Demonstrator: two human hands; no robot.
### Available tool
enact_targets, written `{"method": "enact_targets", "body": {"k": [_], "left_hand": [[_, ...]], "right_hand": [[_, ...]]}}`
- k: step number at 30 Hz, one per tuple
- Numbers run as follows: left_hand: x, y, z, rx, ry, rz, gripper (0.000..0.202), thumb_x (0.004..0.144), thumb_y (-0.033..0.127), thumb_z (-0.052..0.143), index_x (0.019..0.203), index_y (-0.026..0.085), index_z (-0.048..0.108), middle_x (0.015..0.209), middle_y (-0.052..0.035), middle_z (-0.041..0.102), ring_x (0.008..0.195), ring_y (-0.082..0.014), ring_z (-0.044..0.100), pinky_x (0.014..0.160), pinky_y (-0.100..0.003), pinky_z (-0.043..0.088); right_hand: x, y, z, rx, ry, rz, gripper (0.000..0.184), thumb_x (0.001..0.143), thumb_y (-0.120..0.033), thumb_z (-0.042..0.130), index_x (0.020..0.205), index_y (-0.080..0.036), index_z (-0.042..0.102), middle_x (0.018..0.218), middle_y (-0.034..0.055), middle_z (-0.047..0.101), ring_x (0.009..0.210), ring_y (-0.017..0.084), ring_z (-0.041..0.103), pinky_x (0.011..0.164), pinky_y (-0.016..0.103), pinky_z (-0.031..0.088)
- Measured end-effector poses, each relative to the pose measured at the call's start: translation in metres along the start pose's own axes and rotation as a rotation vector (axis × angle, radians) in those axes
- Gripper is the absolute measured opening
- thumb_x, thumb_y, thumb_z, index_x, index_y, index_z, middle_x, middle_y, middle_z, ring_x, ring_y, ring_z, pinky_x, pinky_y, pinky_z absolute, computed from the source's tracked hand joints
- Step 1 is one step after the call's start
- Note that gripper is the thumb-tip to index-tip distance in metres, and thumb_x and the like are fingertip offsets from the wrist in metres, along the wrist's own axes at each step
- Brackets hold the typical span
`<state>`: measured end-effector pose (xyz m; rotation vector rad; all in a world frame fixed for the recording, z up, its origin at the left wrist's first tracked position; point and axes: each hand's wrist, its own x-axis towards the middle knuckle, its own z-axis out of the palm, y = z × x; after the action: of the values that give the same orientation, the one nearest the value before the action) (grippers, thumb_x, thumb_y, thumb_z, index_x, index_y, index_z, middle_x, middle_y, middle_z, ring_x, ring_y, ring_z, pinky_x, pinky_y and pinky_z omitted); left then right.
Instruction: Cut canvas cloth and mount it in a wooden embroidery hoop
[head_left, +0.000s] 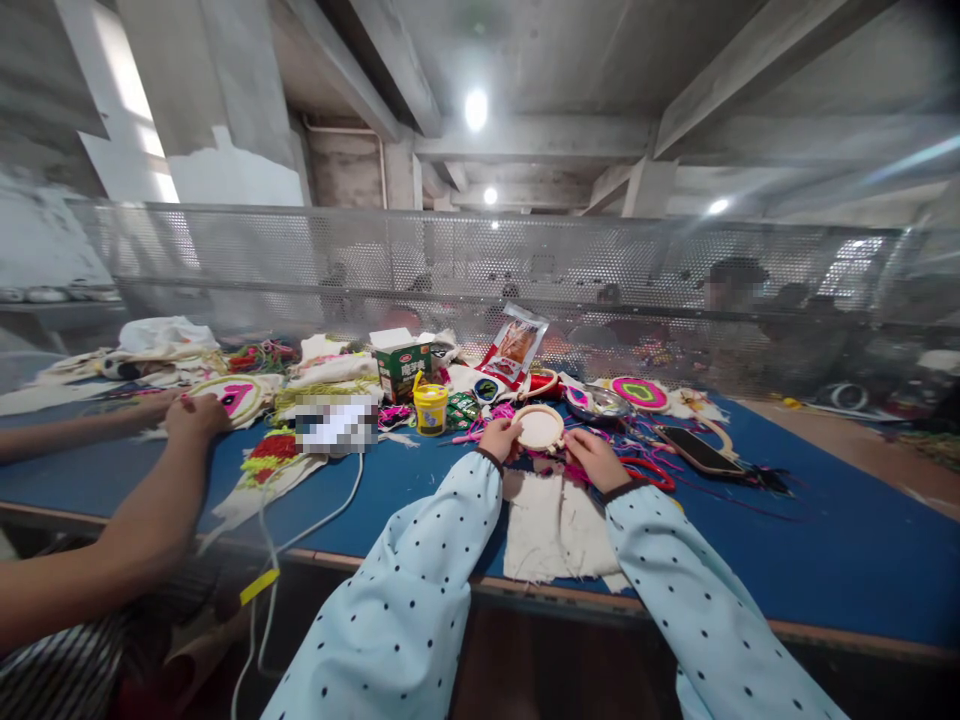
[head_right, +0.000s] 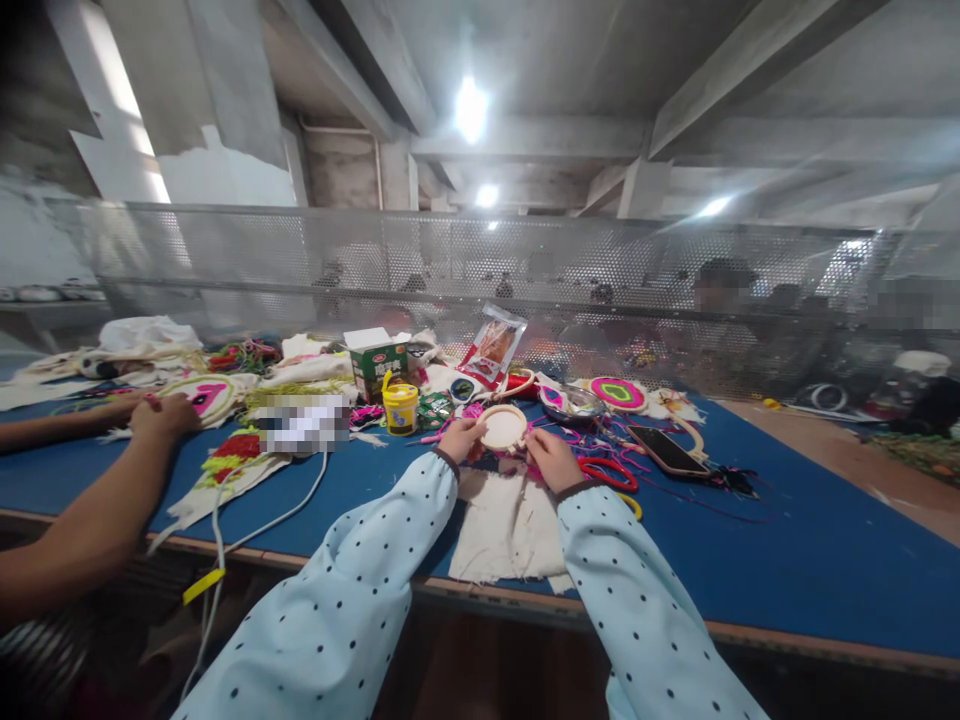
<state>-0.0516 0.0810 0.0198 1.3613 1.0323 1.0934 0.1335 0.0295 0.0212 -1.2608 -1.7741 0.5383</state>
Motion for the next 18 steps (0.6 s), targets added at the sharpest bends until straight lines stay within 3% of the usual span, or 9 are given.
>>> {"method": "enact_targets", "body": {"k": [5,9,18], "left_hand": [[0.002,-0.003,0.000,0.014,0.001,0.023,0.018,0.081,0.024,0.054,0.066,0.017,0.049,0.036,0.0054,0.047,0.026,-0.0086,0.039,0.030,-0.019,0.027],[0.003,-0.004,0.000,0.002,-0.017,0.066,0.011,0.080,0.026,0.055,0.077,0.016,0.053,0.038,0.0058,0.048,0.027,-0.0086,0.041,0.030,-0.018,0.028],[-0.004,0.007,0.002,-0.043,-0.034,0.244,0.048,0.076,0.043,0.061,0.113,0.015,0.053,0.051,0.0054,0.051,0.033,-0.0058,0.041,0.035,-0.017,0.031]], "right_hand": [[0.000,-0.001,-0.001,-0.005,-0.008,0.025,0.032,0.081,-0.046,0.041,0.064,-0.020,0.048,0.056,-0.0015,0.051,0.053,0.015,0.047,0.056,0.027,0.035],[0.000,-0.003,-0.003,-0.039,0.038,-0.006,0.032,0.078,-0.047,0.042,0.064,-0.020,0.052,0.057,-0.0003,0.052,0.058,0.016,0.047,0.058,0.027,0.034],[0.002,-0.002,-0.006,-0.113,0.054,0.017,0.033,0.076,-0.045,0.041,0.071,-0.018,0.059,0.075,0.0052,0.065,0.073,0.021,0.056,0.069,0.030,0.040]]}}
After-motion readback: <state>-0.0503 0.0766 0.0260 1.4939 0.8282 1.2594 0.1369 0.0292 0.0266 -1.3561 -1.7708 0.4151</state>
